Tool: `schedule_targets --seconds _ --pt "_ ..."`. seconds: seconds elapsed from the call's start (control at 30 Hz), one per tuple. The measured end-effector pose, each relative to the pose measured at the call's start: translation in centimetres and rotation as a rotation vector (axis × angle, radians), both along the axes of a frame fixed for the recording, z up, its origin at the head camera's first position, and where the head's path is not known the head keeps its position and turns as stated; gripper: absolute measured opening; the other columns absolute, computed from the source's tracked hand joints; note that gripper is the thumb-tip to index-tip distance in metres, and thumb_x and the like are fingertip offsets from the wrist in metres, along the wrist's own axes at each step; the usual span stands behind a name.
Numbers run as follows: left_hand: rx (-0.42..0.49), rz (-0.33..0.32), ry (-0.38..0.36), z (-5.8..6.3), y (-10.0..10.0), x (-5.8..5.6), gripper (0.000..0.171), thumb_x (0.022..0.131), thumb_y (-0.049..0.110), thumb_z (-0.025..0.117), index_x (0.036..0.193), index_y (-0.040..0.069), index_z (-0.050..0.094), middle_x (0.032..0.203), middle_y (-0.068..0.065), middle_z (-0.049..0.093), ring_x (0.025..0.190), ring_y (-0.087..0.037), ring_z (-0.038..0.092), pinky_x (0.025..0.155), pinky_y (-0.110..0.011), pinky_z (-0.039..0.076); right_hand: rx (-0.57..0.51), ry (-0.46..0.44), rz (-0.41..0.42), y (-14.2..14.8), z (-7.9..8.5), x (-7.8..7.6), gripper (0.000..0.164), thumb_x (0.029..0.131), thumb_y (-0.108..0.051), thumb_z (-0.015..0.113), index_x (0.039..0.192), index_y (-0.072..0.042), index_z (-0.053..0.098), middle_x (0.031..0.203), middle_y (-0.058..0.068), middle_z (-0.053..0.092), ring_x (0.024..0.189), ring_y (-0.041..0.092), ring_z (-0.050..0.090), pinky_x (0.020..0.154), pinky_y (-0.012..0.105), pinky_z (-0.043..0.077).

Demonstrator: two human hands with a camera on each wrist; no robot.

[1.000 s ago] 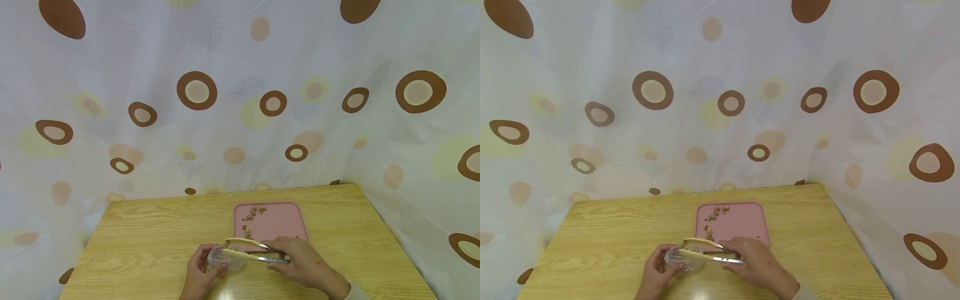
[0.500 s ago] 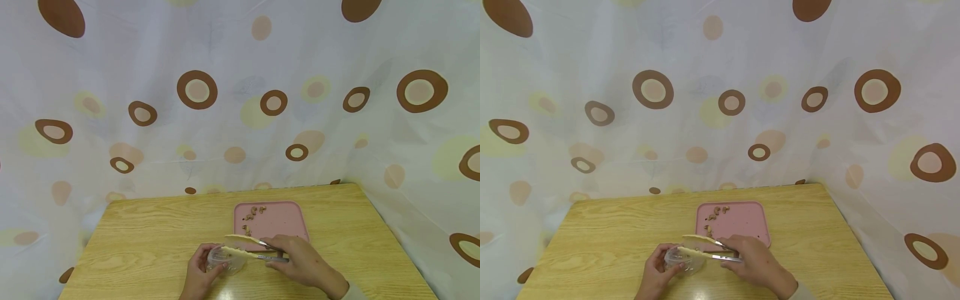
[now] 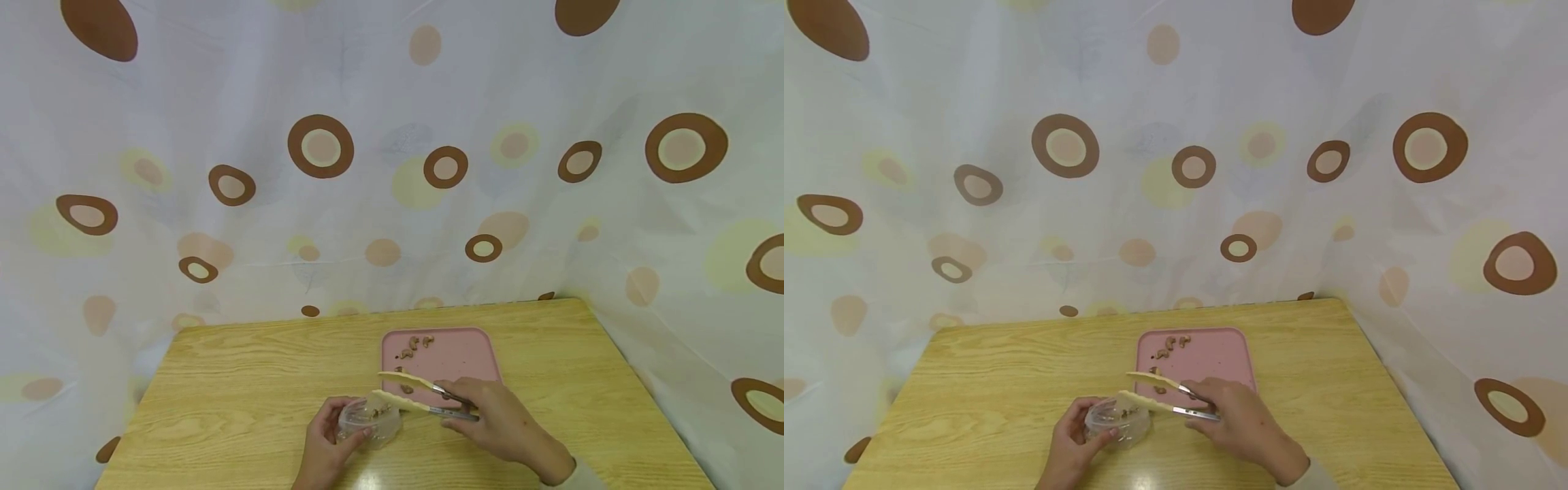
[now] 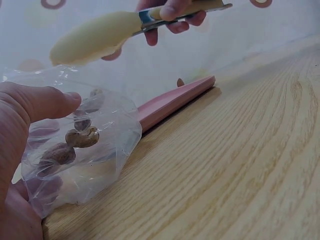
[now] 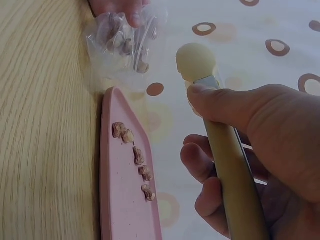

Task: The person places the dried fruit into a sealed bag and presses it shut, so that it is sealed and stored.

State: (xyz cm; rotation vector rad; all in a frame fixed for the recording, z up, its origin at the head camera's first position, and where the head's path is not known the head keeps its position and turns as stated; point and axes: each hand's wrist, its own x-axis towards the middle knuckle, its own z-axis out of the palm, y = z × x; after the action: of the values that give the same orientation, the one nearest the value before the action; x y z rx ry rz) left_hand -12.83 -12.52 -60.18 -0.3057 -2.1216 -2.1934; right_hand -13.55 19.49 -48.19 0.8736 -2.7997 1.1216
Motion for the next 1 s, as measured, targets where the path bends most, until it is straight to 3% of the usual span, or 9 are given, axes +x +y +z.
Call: schedule_targets --seconds 0.3,0.6,1.0 --pt "0.019 -0.001 -0.016 0.0 0.0 0.0 0.044 0.089 -0.009 0.081 0.128 -0.007 0.061 0.13 -0.009 0.077 0.116 -0.007 0.073 0.101 -0.02 0.059 -0.008 -0.024 -0.03 0.5 -0.8 -0.2 0.055 0.094 -0.022 0.088 0.143 -0.007 0.071 0.091 -0.017 0.068 0.072 -0.006 0.049 0.062 0.019 0.049" --pt "0.017 0.006 -0.042 0.2 0.1 0.0 0.044 0.088 -0.008 0.082 0.128 -0.006 0.062 0.132 -0.018 0.075 0.116 -0.008 0.073 0.101 -0.02 0.059 -0.02 0.045 -0.033 0.8 -1.0 -0.5 0.054 0.093 -0.02 0.089 0.141 -0.002 0.071 0.092 -0.014 0.071 0.073 -0.006 0.049 0.061 0.018 0.049" --pt "0.02 0.007 -0.048 0.1 0.1 0.0 0.044 0.089 -0.008 0.082 0.128 -0.006 0.062 0.133 -0.024 0.074 0.116 -0.008 0.073 0.1 -0.02 0.059 0.003 0.028 -0.056 1.1 -1.6 -0.9 0.054 0.093 -0.019 0.088 0.141 0.0 0.071 0.094 -0.012 0.073 0.073 -0.006 0.049 0.061 0.019 0.048"
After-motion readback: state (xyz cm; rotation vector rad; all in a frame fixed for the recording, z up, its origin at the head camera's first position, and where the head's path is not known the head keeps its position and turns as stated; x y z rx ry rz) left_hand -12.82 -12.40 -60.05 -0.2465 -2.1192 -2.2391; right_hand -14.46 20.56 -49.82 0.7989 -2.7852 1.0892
